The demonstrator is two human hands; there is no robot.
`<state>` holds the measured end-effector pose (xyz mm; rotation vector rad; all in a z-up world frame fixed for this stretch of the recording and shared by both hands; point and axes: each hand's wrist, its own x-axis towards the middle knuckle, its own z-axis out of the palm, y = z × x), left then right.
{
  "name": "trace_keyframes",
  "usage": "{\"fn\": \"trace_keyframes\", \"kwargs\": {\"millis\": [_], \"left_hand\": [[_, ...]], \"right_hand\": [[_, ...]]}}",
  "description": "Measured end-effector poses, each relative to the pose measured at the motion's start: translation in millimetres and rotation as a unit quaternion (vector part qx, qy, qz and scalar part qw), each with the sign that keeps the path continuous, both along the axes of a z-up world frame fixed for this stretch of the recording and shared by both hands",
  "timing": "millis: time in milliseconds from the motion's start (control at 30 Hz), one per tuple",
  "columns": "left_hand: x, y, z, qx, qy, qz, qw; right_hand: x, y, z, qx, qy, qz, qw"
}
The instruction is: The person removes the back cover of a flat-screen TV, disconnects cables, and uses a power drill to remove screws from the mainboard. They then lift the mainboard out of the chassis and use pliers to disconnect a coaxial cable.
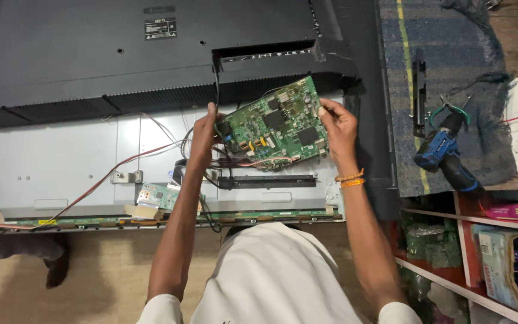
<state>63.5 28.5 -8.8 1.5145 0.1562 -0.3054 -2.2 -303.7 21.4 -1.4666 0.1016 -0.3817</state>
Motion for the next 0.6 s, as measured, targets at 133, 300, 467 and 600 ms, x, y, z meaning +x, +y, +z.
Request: {"fn": "trace_keyframes", "kwargs": {"millis": [133,300,467,600], "left_hand": [[17.4,25.4,20.9,0.2,-0.015,-0.206,0.958],[46.6,8.4,70.1,0.339,-0.16,-0.246,0.894],[69.5,-41.2,93.0,0.071,-0.187,-0.371,0.907],[77.6,-61.9,88.3,-0.029,0.006,-0.431,0.902]], "right_hand": [[3.5,5.9,9.1,-0.008,-0.021,0.042,0.999],[9.0,10.6,12.9,-0.011,-0.024,0.041,0.999],[15.6,10.4,10.6,-0.031,-0.049,0.062,0.996],[21.1,7.6,10.6,-0.046,-0.04,0.063,0.996]]}}
